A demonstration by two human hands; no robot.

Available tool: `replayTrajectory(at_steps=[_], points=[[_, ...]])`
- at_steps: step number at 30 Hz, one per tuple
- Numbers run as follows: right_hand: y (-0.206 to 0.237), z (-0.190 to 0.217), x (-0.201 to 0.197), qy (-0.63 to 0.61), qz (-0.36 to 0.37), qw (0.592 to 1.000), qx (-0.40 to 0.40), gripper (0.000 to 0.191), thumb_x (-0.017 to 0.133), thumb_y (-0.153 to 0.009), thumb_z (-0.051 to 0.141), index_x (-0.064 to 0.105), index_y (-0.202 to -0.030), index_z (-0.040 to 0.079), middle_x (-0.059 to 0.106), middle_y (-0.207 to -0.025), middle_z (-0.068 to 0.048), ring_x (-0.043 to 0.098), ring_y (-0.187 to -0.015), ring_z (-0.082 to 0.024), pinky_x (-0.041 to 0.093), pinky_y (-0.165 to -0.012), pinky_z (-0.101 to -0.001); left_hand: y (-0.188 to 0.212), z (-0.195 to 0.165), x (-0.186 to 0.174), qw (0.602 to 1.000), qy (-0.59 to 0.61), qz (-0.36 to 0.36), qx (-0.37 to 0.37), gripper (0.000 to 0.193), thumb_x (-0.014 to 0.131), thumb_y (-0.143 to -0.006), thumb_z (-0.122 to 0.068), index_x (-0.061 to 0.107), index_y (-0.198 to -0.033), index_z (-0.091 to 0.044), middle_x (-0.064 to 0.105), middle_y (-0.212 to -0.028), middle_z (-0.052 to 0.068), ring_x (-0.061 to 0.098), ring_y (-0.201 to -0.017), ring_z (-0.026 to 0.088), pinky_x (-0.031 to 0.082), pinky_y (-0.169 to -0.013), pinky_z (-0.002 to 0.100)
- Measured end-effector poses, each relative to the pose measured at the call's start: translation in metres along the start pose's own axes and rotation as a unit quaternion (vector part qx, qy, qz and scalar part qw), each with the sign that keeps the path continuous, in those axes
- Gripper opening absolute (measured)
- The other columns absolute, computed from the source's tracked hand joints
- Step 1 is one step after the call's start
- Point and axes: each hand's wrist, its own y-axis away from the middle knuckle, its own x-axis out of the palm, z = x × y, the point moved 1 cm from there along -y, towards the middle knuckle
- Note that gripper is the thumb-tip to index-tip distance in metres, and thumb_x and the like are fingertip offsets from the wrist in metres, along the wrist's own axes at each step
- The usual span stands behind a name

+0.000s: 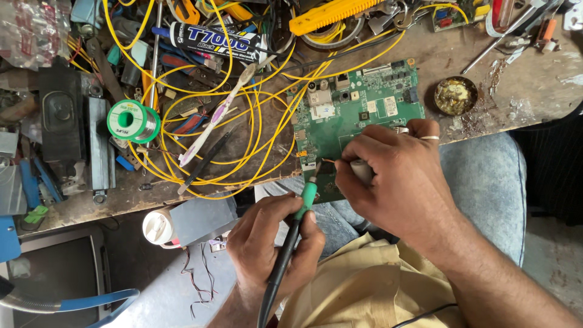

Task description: The person solders components on a green circuit board resting on the workbench, holding a soldering iron in one hand and solder wire in the other. They then apply liquid from a spray bottle and scrub the board with a toothbrush, and finally handle and reposition the board on the bench.

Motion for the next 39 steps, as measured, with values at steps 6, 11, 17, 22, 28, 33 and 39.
replayTrajectory(at_steps=[6, 11, 17, 22, 28, 33, 39], points=[[-0.0007, -0.0003, -0.0002, -0.004, -0.003, 1.000, -0.005, 0.012, 0.076, -0.080, 0.018, 0.067, -0.078, 0.010, 0.067, -0.076, -0.004, 0.064, -0.072, -0.028, 0.033, -0.086, -0.0486, -0.0011, 0.0010, 0.0023, 1.000, 0.005, 0.005, 0.005, 0.025, 0.075, -0.081, -0.001, 0.064, -0.104, -0.001, 0.073, -0.093, 0.014, 0.076, -0.082, 0.026, 0.062, -0.074, 0.034], [0.0006, -0.0021, -0.0020, -0.019, -0.005, 1.000, -0.012, 0.013, 0.078, -0.079, 0.017, 0.067, -0.080, 0.009, 0.067, -0.077, -0.004, 0.064, -0.072, -0.028, 0.034, -0.085, -0.0480, -0.0008, 0.0006, 0.0020, 1.000, -0.002, 0.007, 0.011, 0.025, 0.076, -0.081, -0.001, 0.065, -0.104, -0.001, 0.073, -0.094, 0.015, 0.076, -0.084, 0.027, 0.062, -0.075, 0.035], [0.0014, -0.0026, 0.0006, -0.026, -0.013, 1.000, 0.003, 0.012, 0.077, -0.079, 0.016, 0.067, -0.081, 0.009, 0.065, -0.075, -0.005, 0.063, -0.072, -0.029, 0.035, -0.084, -0.0463, -0.0017, 0.0004, 0.0009, 1.000, 0.008, 0.008, 0.005, 0.025, 0.075, -0.082, 0.000, 0.065, -0.104, -0.001, 0.073, -0.094, 0.014, 0.076, -0.083, 0.026, 0.062, -0.074, 0.034], [0.0016, -0.0028, 0.0028, -0.026, -0.012, 1.000, 0.002, 0.011, 0.076, -0.078, 0.015, 0.067, -0.080, 0.009, 0.065, -0.075, -0.005, 0.063, -0.073, -0.030, 0.035, -0.085, -0.0470, -0.0013, 0.0003, -0.0009, 1.000, 0.015, -0.001, -0.006, 0.026, 0.075, -0.082, 0.000, 0.065, -0.105, -0.001, 0.073, -0.090, 0.012, 0.077, -0.080, 0.025, 0.061, -0.072, 0.033], [0.0011, -0.0034, 0.0026, -0.021, -0.002, 1.000, 0.009, 0.011, 0.076, -0.078, 0.015, 0.067, -0.079, 0.009, 0.064, -0.073, -0.005, 0.063, -0.073, -0.029, 0.035, -0.085, -0.0478, -0.0013, 0.0012, -0.0003, 1.000, 0.012, 0.010, -0.007, 0.024, 0.075, -0.083, -0.001, 0.065, -0.105, -0.002, 0.074, -0.090, 0.012, 0.076, -0.079, 0.024, 0.060, -0.071, 0.033], [0.0007, -0.0029, 0.0025, -0.025, -0.007, 1.000, 0.007, 0.011, 0.076, -0.078, 0.015, 0.067, -0.079, 0.009, 0.065, -0.075, -0.005, 0.063, -0.074, -0.029, 0.035, -0.085, -0.0478, -0.0016, 0.0021, -0.0003, 1.000, 0.017, 0.006, 0.001, 0.024, 0.075, -0.082, 0.000, 0.066, -0.105, -0.001, 0.074, -0.092, 0.013, 0.077, -0.081, 0.025, 0.062, -0.073, 0.033], [0.0027, -0.0040, -0.0019, -0.033, -0.025, 0.999, -0.011, 0.018, 0.081, -0.080, 0.020, 0.069, -0.088, 0.010, 0.068, -0.082, -0.005, 0.065, -0.078, -0.029, 0.037, -0.087, -0.0473, -0.0003, 0.0020, 0.0023, 1.000, 0.005, 0.001, 0.001, 0.025, 0.075, -0.081, -0.001, 0.066, -0.105, -0.001, 0.074, -0.095, 0.014, 0.077, -0.085, 0.025, 0.063, -0.075, 0.033]])
